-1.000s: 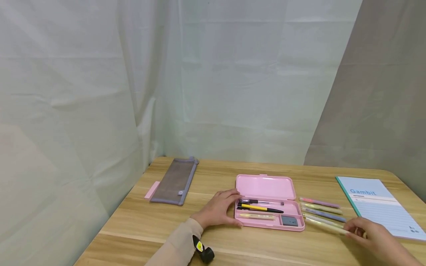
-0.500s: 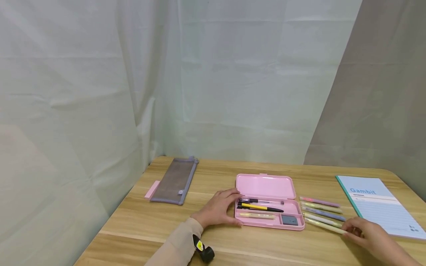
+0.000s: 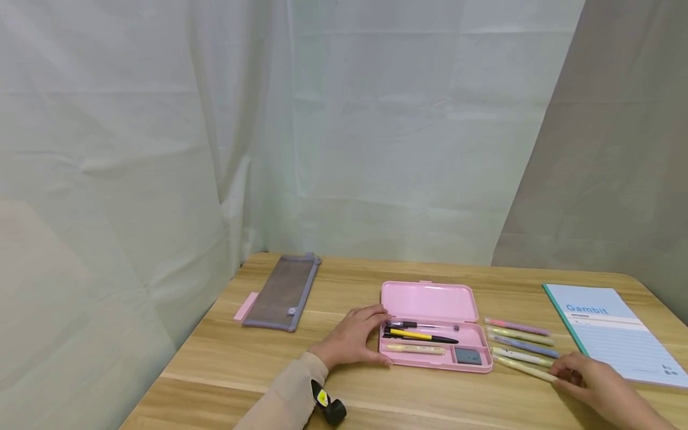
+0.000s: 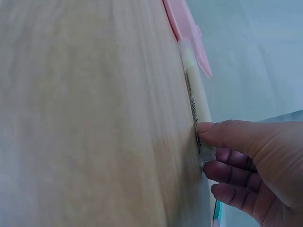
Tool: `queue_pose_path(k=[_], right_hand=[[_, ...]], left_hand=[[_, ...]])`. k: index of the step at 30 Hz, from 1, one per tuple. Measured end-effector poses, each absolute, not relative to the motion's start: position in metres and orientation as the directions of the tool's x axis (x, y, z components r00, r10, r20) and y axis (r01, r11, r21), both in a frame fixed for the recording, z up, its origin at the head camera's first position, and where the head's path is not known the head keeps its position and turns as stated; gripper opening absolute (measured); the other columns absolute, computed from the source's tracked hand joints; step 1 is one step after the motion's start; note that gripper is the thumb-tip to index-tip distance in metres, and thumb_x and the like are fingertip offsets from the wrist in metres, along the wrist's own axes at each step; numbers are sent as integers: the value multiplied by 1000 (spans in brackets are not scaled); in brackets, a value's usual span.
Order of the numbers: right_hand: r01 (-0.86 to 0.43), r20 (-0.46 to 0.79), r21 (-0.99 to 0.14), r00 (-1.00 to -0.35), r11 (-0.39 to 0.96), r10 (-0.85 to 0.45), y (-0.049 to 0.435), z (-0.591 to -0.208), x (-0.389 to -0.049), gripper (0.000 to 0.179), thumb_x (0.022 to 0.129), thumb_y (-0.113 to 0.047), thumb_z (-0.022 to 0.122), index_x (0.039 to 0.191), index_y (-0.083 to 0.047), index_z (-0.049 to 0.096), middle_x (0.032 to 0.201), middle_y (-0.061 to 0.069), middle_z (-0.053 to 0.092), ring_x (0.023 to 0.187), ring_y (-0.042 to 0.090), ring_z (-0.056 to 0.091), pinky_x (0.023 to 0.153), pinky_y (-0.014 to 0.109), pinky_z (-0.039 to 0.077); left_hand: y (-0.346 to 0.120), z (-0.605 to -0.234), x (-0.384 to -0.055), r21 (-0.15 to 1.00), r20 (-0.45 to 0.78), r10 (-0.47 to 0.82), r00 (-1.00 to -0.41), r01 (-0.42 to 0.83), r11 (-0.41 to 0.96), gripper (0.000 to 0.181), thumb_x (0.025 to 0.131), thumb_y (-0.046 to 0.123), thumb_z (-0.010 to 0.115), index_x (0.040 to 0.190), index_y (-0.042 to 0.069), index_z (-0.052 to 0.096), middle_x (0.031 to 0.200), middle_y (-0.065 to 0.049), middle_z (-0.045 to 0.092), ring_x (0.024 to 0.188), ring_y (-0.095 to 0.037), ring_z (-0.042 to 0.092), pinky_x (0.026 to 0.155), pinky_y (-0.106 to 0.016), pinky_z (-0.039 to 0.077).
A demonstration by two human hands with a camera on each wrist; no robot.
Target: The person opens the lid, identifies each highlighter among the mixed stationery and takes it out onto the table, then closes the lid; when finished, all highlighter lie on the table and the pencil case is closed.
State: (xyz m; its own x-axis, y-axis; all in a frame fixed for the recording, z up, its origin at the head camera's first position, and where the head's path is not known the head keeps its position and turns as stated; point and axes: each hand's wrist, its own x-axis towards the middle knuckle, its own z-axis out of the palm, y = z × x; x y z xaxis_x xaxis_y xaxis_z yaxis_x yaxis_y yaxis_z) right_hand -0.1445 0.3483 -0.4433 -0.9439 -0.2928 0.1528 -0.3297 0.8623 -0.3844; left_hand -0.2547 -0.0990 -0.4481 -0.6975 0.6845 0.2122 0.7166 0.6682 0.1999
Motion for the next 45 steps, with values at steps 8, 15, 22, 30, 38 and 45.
queue_pose_path(k=[8,15,22,30,38,45], right_hand=[[-339,160,-365,-940,867,-301,349,-443,-143,9,82,-12,72,86,-12,64,78,-18,53,63,-12,40,51,18,42],[-329,163,-358,-943,874,-289,348,-440,-143,10,81,-15,74,85,-13,65,78,-19,54,64,-12,43,52,18,44],[-395,293,-341,-907,853,-303,347,-436,-141,17,75,-8,78,81,-17,64,76,-25,54,65,-14,42,51,18,41],[-480,350,-271,-857,835,-379,347,-423,-144,19,72,-4,78,81,-14,64,76,-25,54,63,-15,41,48,17,39],[-498,361,-253,-844,830,-396,335,-405,-151,19,74,-8,79,84,-17,65,78,-24,56,66,-14,41,48,18,38],[-512,341,-212,-837,832,-428,314,-387,-162,18,75,-11,79,84,-18,65,79,-18,58,68,-14,41,51,19,40]], left_hand=[[-98,-450,-256,184,213,688,-694,720,669,90,71,68,70,141,17,47,150,0,42,140,-16,38,116,-39,33],[-98,-451,-256,182,208,687,-697,717,673,90,72,69,69,142,17,47,151,0,42,140,-16,38,117,-39,32],[-98,-450,-255,186,204,685,-700,714,675,90,72,68,69,142,17,46,150,0,42,140,-16,38,117,-38,32],[-98,-449,-254,192,198,682,-704,710,677,90,71,68,69,142,18,46,151,1,41,140,-15,37,117,-37,31],[-98,-450,-255,193,212,687,-696,718,668,90,71,67,70,142,17,46,151,-1,42,140,-17,38,117,-39,32],[-98,-447,-254,209,213,686,-696,718,664,89,71,67,71,141,17,47,150,-1,43,140,-17,39,116,-39,32]])
